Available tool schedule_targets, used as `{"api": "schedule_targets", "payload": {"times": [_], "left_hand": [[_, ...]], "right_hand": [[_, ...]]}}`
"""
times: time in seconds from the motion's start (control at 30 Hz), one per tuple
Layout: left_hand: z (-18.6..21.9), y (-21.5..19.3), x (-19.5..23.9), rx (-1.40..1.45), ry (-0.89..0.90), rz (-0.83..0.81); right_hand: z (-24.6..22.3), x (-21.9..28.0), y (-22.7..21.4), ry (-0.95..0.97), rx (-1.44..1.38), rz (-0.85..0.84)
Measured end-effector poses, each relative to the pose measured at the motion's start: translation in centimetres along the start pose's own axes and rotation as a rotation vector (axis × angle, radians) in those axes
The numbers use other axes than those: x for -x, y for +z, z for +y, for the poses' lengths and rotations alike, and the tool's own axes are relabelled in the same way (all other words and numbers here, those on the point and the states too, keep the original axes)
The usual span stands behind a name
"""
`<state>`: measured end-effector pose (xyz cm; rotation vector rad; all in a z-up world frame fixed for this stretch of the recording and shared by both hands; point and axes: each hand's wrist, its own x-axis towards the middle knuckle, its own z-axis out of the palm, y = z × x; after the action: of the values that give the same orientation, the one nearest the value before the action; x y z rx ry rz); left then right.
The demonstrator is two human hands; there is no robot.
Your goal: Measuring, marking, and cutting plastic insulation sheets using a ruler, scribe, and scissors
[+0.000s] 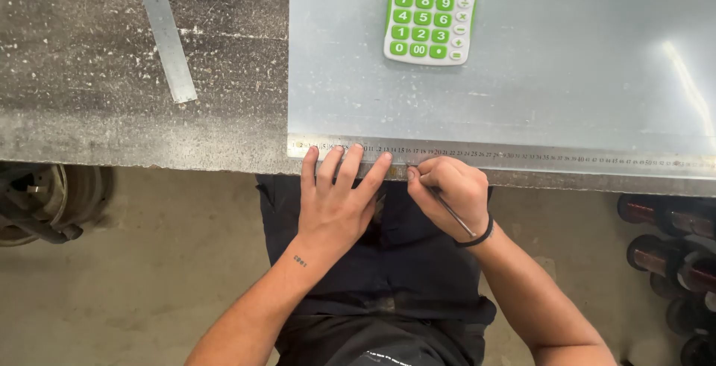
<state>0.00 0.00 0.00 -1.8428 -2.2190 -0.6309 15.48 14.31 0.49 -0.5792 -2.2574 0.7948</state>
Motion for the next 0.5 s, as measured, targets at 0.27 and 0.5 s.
{"api": "schedule_targets", "payload": {"times": [0.27, 0.5], "left_hand": [[0.04, 0.33, 0.11, 0.012, -0.019, 0.012], [0.02, 0.49, 0.16, 0.011, -0.028, 0.04]], "right_hand": [[0.09, -0.16, -0.22, -0.017, 0.032, -0.027], [0.01, -0.2, -0.21, -0.003, 0.007, -0.028]]}}
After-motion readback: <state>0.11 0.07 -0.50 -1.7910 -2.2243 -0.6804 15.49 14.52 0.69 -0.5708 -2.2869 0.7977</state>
